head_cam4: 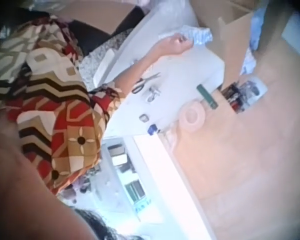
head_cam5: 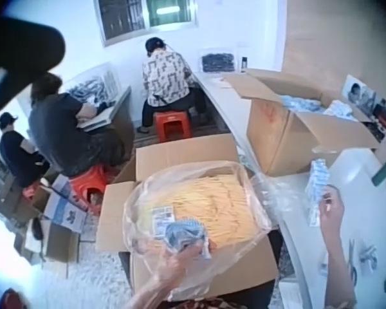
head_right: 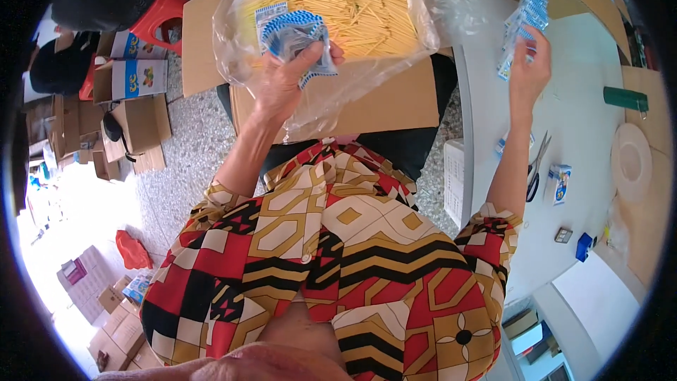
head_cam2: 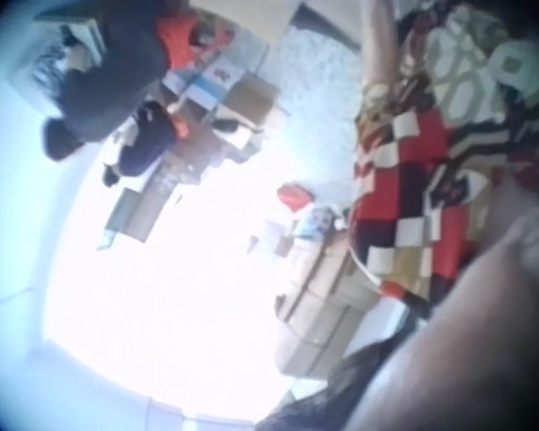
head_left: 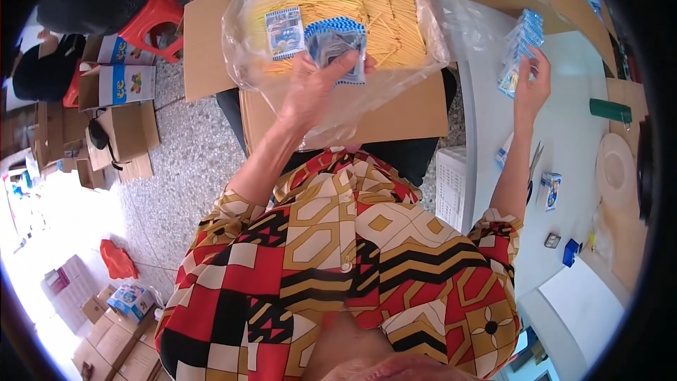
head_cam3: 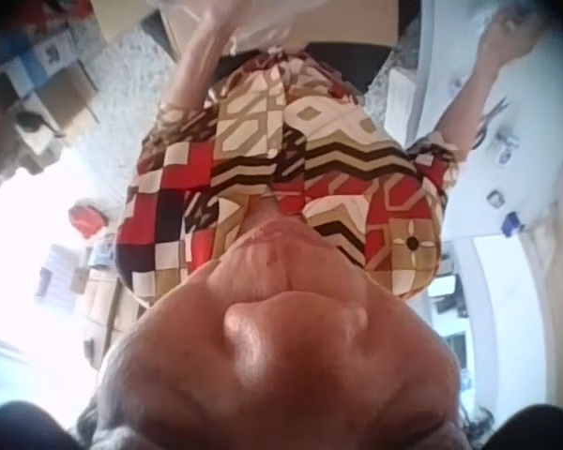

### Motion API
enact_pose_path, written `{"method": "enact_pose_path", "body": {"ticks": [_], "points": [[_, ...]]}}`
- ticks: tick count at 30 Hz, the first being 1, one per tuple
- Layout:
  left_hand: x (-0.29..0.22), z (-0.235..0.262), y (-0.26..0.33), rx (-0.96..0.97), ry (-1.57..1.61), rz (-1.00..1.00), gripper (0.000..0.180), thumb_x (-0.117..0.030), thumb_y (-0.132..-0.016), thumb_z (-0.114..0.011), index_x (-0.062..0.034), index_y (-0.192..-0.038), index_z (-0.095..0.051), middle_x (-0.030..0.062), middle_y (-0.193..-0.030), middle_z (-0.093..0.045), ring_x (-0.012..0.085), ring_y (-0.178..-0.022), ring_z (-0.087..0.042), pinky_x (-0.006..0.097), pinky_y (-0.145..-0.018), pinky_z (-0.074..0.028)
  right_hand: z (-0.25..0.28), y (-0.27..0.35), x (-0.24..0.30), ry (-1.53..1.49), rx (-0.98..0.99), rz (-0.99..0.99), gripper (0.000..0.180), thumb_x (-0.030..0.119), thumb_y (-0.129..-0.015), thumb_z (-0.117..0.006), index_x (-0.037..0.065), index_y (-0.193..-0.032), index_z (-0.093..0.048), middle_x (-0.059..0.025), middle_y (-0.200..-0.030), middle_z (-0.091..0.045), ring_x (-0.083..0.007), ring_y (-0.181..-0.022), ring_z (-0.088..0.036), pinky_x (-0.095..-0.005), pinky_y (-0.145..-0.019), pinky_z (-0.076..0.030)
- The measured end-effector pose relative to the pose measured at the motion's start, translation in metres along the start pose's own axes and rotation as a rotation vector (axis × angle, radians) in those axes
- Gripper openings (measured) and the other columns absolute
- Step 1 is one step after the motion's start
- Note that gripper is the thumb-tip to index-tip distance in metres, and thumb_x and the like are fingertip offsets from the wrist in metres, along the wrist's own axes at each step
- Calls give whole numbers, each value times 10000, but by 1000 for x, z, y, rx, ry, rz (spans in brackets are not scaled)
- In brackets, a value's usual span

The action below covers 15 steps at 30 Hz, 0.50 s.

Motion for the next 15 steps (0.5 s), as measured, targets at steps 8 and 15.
{"method": "enact_pose_path", "body": {"ticks": [8,15], "points": [[-4,5,3,-8,-36,-92,113,-67,-803,-652,-16,-899,-624,57,-776,-657,121,-710,-613,278,-670,-500,-96,43,187,-598,713,70,198,61,-790,-631,41,-984,-595,-32,-941,-595,-109,-848,-554,-250,-774,-441],[-6,16,9,-125,-110,-131,86,-8,-769,-664,-21,-853,-650,-7,-769,-646,49,-674,-566,210,-619,-474,-86,50,239,-456,437,488,252,66,-681,-731,59,-902,-610,-52,-926,-567,-151,-758,-572,-258,-642,-480]]}}
Point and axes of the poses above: each hand's wrist, its own y-axis away from the middle knuckle, its own z-axis out of the back of the hand, x = y × z, the point moved 7 cm from there along -y, towards the middle knuckle
